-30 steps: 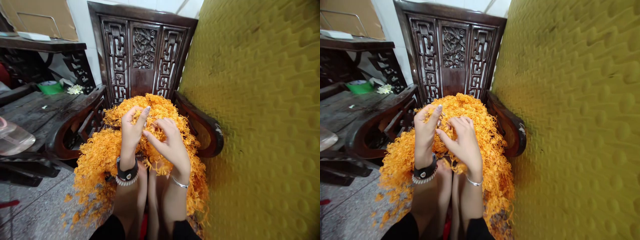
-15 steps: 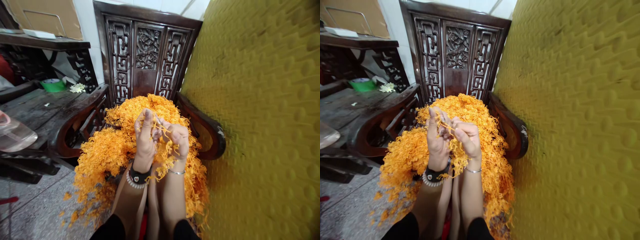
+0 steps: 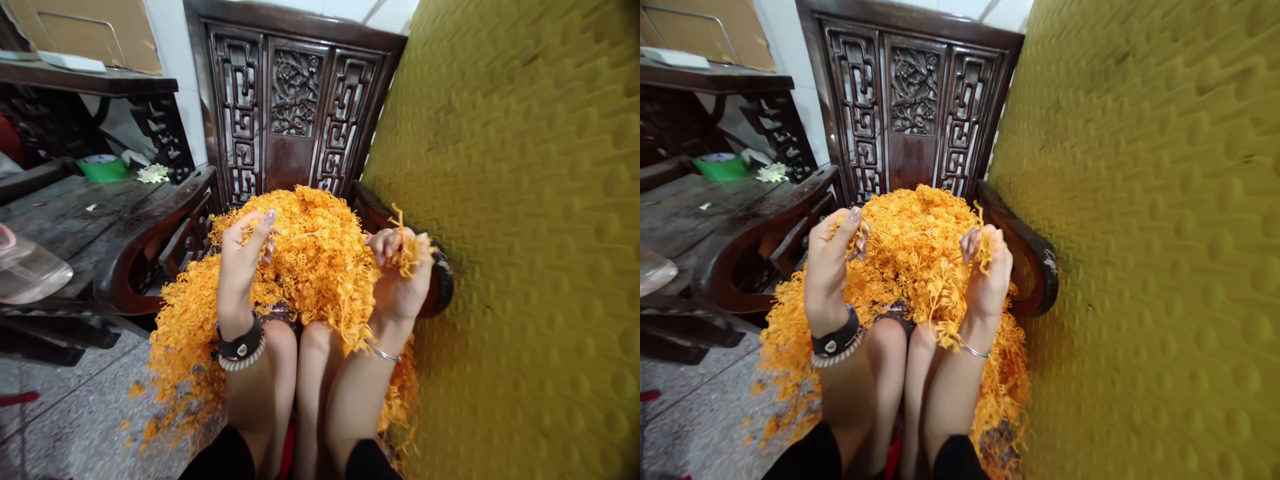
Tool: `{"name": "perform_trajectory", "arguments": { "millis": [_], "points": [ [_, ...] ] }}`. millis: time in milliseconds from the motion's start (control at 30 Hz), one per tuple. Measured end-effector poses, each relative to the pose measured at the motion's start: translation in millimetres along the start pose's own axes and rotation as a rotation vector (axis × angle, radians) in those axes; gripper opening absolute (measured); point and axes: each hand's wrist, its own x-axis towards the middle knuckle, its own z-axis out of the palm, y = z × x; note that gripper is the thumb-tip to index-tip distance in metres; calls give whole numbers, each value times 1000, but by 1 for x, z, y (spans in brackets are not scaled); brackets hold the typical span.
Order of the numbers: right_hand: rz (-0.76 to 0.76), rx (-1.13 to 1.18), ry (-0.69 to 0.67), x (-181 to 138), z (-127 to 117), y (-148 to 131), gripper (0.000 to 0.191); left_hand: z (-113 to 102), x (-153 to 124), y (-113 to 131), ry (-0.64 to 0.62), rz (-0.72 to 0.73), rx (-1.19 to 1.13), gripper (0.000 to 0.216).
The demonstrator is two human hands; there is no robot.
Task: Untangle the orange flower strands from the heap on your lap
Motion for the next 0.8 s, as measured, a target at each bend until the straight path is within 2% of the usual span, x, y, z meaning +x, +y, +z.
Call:
{"name": "perform_trajectory", "arguments": {
  "millis": [67, 167, 300, 367, 433, 633, 700, 800],
  "points": [
    [16, -23, 10, 0, 0, 2, 36, -14, 2, -2, 43, 37, 222, 30],
    [45, -142, 17, -4, 6, 1, 25, -19, 4, -4, 54, 42, 293, 30],
    [82, -316, 16, -14, 19, -5, 13, 10, -3, -6, -129, -14, 203, 29],
    [63, -377, -45, -16, 23, -9, 15, 27, -9, -7, -210, 36, 240, 30],
    [47, -419, -115, -18, 26, -10, 16, 40, -14, -7, -239, 132, 295, 34],
    [7, -512, -215, -20, 32, -7, 20, 54, -26, 4, -135, 283, 374, 42],
    [-9, -513, -193, -20, 34, -6, 23, 57, -28, 5, -113, 314, 438, 40],
    [45, -431, -137, -20, 38, -4, 26, 64, -27, 0, -53, 359, 453, 35]
  ]
}}
